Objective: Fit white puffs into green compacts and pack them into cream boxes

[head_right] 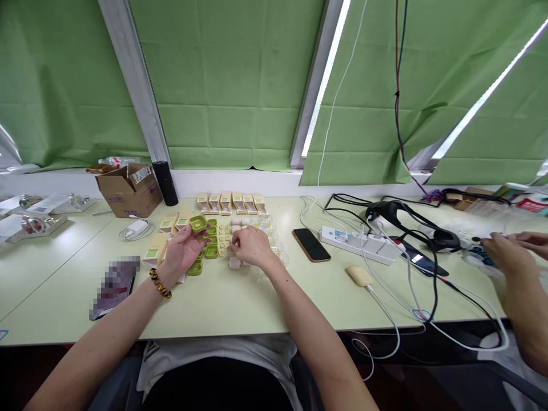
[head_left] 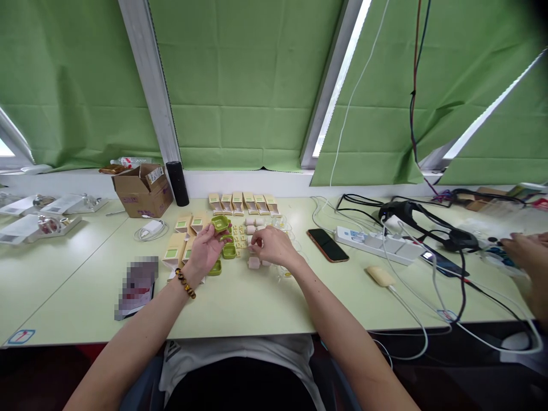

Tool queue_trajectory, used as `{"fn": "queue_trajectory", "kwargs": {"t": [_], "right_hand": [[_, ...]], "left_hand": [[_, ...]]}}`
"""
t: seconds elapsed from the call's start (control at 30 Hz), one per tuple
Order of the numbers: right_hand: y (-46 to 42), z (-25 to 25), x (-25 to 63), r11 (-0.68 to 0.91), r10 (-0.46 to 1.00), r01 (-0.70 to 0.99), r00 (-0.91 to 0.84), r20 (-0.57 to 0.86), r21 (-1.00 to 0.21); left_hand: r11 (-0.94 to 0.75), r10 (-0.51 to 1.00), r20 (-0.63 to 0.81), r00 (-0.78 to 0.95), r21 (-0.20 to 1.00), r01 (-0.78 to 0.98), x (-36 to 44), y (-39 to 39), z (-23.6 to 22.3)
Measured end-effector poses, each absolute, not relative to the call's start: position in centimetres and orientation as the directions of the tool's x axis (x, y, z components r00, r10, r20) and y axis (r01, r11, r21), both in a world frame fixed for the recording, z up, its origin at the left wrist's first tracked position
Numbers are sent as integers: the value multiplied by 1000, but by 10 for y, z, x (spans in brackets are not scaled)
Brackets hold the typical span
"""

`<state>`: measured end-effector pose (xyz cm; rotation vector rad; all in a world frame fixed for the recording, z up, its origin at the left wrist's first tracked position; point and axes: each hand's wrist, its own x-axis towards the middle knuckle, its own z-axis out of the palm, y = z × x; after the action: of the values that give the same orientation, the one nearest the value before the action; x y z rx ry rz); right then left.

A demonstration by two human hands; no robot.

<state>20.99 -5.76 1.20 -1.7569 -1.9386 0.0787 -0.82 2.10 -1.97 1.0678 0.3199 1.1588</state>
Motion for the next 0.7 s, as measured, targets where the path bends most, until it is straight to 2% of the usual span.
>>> {"fn": "queue_trajectory", "kwargs": {"t": [0.2,0.33,0.43,0.53,0.7], "right_hand": [[-68,20,208,219,972,972,-209,104,-92],[-71,19,201,218,976,976,-219,24,12],[-71,17,197,240,969,970,-241,49,40],[-70,18,198,299,946,953,-288,147,-57],[-69,21,198,481,826,780,-252,504,-400]], "left_hand": [[109,874,235,425,758,-643,-9,19,-17],[168,880,199,430,718,-676,-8,14,-13],[183,883,188,431,706,-684,-8,13,-11],[171,885,194,422,709,-685,-8,13,-11],[133,882,233,410,712,-690,-8,17,-14]]}}
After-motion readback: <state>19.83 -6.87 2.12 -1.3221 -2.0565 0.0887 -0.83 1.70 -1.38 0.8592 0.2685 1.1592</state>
